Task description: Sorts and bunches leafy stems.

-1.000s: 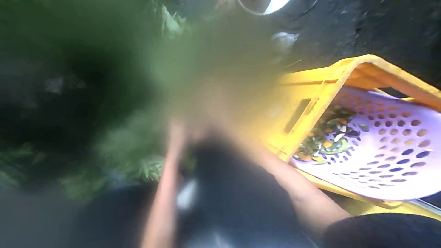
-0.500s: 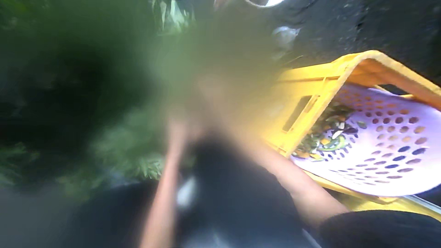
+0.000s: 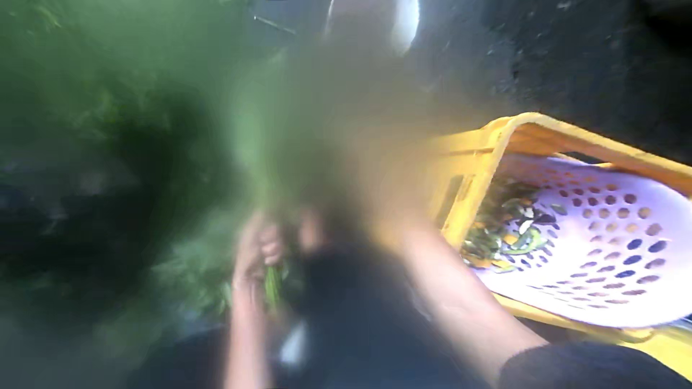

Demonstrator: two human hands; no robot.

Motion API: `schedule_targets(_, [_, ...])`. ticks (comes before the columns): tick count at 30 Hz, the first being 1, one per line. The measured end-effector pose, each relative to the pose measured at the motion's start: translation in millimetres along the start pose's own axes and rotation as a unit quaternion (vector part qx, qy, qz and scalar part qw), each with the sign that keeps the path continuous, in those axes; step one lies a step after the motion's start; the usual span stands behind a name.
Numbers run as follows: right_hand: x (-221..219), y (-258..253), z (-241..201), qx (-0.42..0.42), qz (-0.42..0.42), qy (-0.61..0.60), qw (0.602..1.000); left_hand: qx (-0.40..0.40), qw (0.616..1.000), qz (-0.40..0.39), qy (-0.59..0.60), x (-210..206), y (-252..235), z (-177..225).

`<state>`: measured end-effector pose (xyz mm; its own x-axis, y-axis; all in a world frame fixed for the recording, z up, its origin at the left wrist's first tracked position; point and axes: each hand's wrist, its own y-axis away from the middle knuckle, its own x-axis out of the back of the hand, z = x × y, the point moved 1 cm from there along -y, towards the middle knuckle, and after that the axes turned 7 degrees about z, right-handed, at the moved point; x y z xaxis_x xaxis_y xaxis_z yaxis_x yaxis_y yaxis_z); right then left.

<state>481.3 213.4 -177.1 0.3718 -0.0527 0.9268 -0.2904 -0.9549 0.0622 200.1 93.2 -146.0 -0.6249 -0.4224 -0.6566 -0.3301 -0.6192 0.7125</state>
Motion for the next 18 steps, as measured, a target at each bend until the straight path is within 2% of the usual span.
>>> schedule_targets(3, [12.3,-0.2,3.5,-0.025,-0.032,0.006,0.999,0.036,0.979,-0.121,0.158,8.0,0.1,-5.1])
schedule_targets(6, [4.3,4.8,0.2,-0.020,-0.040,-0.092,0.995,0.040,0.930,-0.254,0.262,4.2,-8.1,-23.7])
schedule_targets(9, [-3.3,26.1,-9.3,-0.038,-0.139,-0.183,0.973,0.048,0.909,-0.294,0.291,-1.1,-12.8,-33.9])
schedule_targets(11, [-6.7,53.6,-16.6,-0.052,-0.242,-0.270,0.931,0.057,0.913,-0.283,0.290,-2.4,-16.3,-31.2])
schedule_targets(12, [-1.4,69.2,-24.9,-0.070,-0.326,-0.331,0.883,0.060,0.919,-0.273,0.278,-2.7,-18.4,-28.6])
schedule_targets(13, [0.6,79.6,-35.7,-0.081,-0.407,-0.396,0.819,0.062,0.931,-0.255,0.254,-3.1,-20.6,-25.1])
schedule_targets(14, [1.8,87.3,-50.4,-0.081,-0.457,-0.445,0.766,0.060,0.949,-0.224,0.214,-4.8,-22.2,-21.2])
schedule_targets(15, [-0.2,92.8,-64.8,-0.075,-0.491,-0.472,0.729,0.045,0.973,-0.169,0.152,-8.9,-22.6,-18.1])
schedule_targets(16, [-4.6,96.9,-78.5,-0.077,-0.501,-0.481,0.715,0.011,0.994,-0.095,0.056,-15.1,-23.0,-16.3])
schedule_targets(17, [-8.2,98.9,-90.6,-0.087,-0.496,-0.475,0.722,-0.044,0.997,-0.022,-0.060,-22.0,-24.8,-16.8])
schedule_targets(18, [-6.1,98.3,-101.3,-0.087,-0.477,-0.456,0.747,-0.111,0.980,0.050,-0.159,-28.1,-28.2,-19.4])
